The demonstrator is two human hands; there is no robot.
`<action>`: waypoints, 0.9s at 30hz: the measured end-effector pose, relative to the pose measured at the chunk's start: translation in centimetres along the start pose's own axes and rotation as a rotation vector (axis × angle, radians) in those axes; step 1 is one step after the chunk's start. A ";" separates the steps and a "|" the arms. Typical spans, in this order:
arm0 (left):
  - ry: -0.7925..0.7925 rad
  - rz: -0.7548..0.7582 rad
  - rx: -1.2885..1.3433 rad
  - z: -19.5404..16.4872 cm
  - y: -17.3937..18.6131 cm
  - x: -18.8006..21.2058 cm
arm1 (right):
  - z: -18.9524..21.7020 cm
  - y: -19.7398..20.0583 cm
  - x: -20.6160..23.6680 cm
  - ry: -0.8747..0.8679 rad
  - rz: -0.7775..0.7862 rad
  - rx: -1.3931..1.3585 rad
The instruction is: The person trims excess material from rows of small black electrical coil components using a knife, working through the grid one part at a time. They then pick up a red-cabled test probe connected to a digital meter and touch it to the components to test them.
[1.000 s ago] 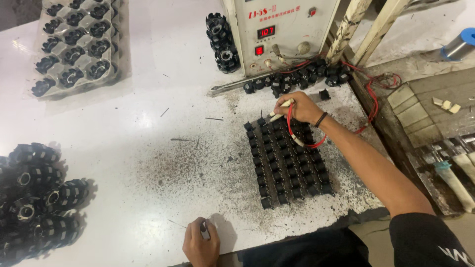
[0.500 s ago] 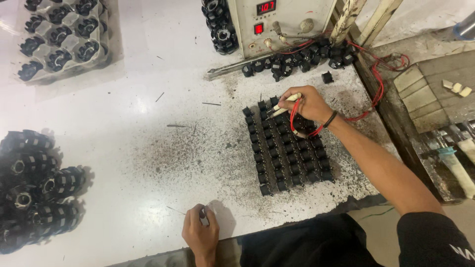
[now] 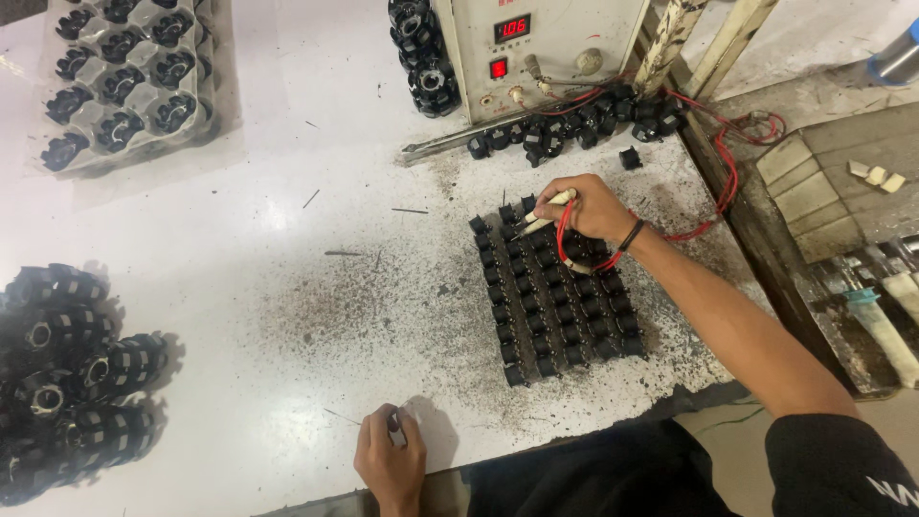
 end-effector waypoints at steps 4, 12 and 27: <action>-0.007 -0.013 0.014 0.0 -0.1 -0.2 | -0.1 0.0 0.0 -0.034 0.004 0.029; 0.008 0.018 0.028 -0.3 -0.1 -0.4 | 1.6 1.2 2.0 0.120 -0.050 0.065; 0.015 -0.014 -0.003 0.0 -0.1 -0.6 | 0.7 -0.3 2.3 0.114 -0.017 0.084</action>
Point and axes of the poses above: each hand's wrist, its own x-axis away from the middle knuckle, its own y-axis out of the back of the hand, z = x × y, the point moved 10 cm from there along -x, towards the middle knuckle, and after that the axes turned 2 degrees about -z, right-handed, at the moved point
